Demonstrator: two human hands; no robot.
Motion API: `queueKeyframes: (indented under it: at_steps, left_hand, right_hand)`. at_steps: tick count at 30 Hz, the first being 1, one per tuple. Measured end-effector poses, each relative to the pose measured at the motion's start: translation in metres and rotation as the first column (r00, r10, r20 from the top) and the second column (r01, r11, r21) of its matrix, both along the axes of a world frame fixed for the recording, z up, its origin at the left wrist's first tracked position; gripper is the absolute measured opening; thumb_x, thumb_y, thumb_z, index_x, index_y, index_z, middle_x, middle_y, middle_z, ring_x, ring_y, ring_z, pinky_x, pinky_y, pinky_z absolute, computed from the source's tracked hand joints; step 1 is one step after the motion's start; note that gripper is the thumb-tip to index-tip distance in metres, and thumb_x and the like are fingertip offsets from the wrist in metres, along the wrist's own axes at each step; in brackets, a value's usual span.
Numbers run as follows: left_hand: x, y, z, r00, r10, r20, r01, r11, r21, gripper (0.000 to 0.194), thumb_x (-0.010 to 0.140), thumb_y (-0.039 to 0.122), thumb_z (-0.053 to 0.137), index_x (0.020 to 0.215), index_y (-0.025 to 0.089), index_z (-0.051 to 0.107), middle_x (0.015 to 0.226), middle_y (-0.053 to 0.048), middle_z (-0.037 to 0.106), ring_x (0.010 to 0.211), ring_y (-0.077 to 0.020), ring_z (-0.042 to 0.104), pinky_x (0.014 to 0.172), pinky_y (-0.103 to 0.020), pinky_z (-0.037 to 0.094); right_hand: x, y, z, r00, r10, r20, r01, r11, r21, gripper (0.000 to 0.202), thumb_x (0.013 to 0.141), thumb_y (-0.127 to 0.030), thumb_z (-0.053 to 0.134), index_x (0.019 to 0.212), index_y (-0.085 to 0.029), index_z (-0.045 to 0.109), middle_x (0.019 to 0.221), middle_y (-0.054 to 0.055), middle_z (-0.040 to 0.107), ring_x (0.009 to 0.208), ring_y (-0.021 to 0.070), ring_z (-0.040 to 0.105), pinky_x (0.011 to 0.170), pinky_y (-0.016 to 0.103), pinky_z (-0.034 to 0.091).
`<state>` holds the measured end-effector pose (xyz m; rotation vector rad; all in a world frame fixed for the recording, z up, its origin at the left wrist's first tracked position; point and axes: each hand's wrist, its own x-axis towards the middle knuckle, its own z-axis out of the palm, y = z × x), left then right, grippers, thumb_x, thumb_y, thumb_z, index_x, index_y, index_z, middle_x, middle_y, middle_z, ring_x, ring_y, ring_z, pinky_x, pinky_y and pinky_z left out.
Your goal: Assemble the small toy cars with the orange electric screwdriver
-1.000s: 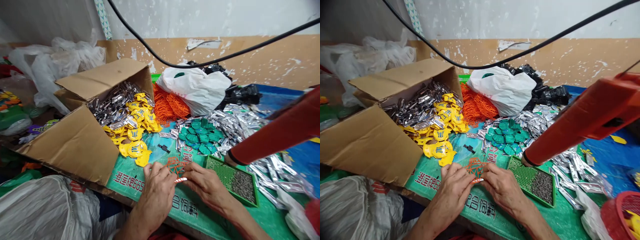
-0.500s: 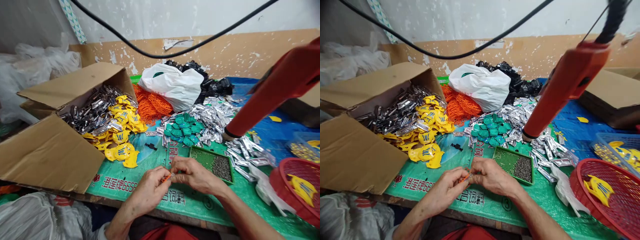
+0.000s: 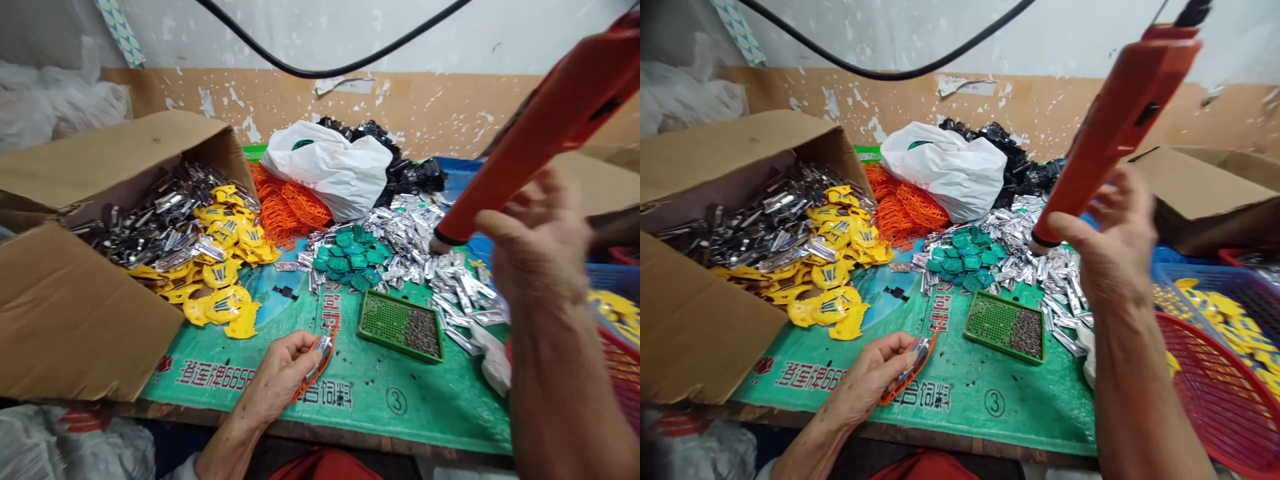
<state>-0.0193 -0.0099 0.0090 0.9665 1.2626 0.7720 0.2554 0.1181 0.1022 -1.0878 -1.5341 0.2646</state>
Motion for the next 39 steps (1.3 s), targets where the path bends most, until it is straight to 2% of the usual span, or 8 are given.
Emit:
queueKeyframes:
  at_steps: [4,7,11,17,22,27,32,39]
  left_hand:
    - [0.002,0.001,-0.001,0.999,-0.031,-0.044,0.032,0.999,0.020,0.030,0.077,0.046,0.061,0.075,0.016,0.060,0.063,0.004,0.049,0.057,-0.0096,0.039,0.053,-0.021,0.031]
    - [0.002,0.001,-0.003,0.997,-0.041,-0.070,0.043,0.999,0.023,0.031,0.078,0.047,0.061,0.078,0.016,0.062,0.066,0.003,0.051,0.059,-0.0104,0.041,0.056,-0.022,0.033]
    - [0.004,0.002,-0.007,0.993,-0.069,-0.092,0.069,0.998,0.003,0.032,0.079,0.046,0.060,0.083,0.015,0.066,0.068,0.001,0.054,0.061,-0.0112,0.043,0.058,-0.023,0.034]
    - [0.005,0.002,-0.009,0.989,-0.127,-0.079,0.126,0.992,-0.016,0.034,0.082,0.045,0.057,0.097,0.015,0.065,0.071,0.000,0.058,0.063,-0.0125,0.046,0.058,-0.023,0.033]
    - [0.005,0.003,-0.007,0.990,-0.125,-0.066,0.123,0.992,-0.027,0.032,0.083,0.046,0.056,0.092,0.016,0.062,0.066,0.003,0.052,0.058,-0.0103,0.041,0.054,-0.021,0.031]
    - [0.011,0.005,-0.006,0.990,-0.111,-0.084,0.109,0.993,-0.034,0.031,0.082,0.048,0.055,0.082,0.017,0.057,0.060,0.007,0.042,0.051,-0.0082,0.033,0.049,-0.020,0.027]
    - [0.015,0.006,-0.010,0.987,-0.127,-0.094,0.125,0.992,-0.034,0.029,0.083,0.048,0.052,0.079,0.019,0.053,0.057,0.008,0.037,0.047,-0.0080,0.030,0.045,-0.021,0.024]
    - [0.017,0.008,-0.008,0.982,-0.149,-0.114,0.150,0.989,0.002,0.028,0.084,0.045,0.050,0.076,0.018,0.052,0.055,0.009,0.036,0.045,-0.0071,0.029,0.046,-0.022,0.025]
  right_hand:
    - [-0.030,0.014,-0.006,0.917,0.114,-0.383,-0.217,0.947,-0.237,0.040,0.063,-0.023,0.077,0.095,-0.015,0.054,0.080,0.000,0.060,0.064,0.0088,0.054,0.060,0.030,0.043]
    - [-0.047,0.007,-0.012,0.902,0.177,-0.393,-0.307,0.905,-0.296,0.039,0.055,-0.022,0.081,0.082,-0.015,0.054,0.073,-0.003,0.055,0.061,0.0083,0.051,0.055,0.026,0.043]
    - [-0.059,-0.016,-0.007,0.879,0.247,-0.407,-0.374,0.888,-0.267,0.039,0.057,-0.022,0.079,0.090,-0.019,0.057,0.077,-0.004,0.056,0.066,0.0099,0.054,0.058,0.026,0.047]
    - [-0.060,-0.038,-0.005,0.881,0.144,-0.450,-0.296,0.910,-0.289,0.027,0.057,-0.020,0.081,0.074,-0.017,0.061,0.073,-0.002,0.060,0.058,0.0109,0.056,0.053,0.028,0.049]
    - [-0.060,-0.045,-0.040,0.857,0.024,-0.515,-0.208,0.930,-0.303,0.028,0.058,-0.026,0.082,0.068,-0.018,0.057,0.064,-0.003,0.058,0.050,0.0104,0.052,0.045,0.028,0.045]
    - [-0.062,-0.050,-0.064,0.852,-0.060,-0.520,-0.108,0.952,-0.288,0.018,0.061,-0.020,0.077,0.066,-0.021,0.059,0.059,-0.003,0.058,0.048,0.0105,0.052,0.042,0.026,0.044]
    - [-0.062,-0.052,-0.069,0.853,-0.118,-0.508,-0.031,0.961,-0.275,0.019,0.056,-0.018,0.078,0.067,-0.019,0.063,0.058,-0.004,0.060,0.048,0.0115,0.054,0.044,0.026,0.045]
    - [-0.066,-0.057,-0.071,0.833,-0.107,-0.543,-0.062,0.957,-0.284,0.019,0.053,-0.016,0.079,0.066,-0.018,0.065,0.058,-0.004,0.061,0.047,0.0117,0.054,0.041,0.025,0.044]
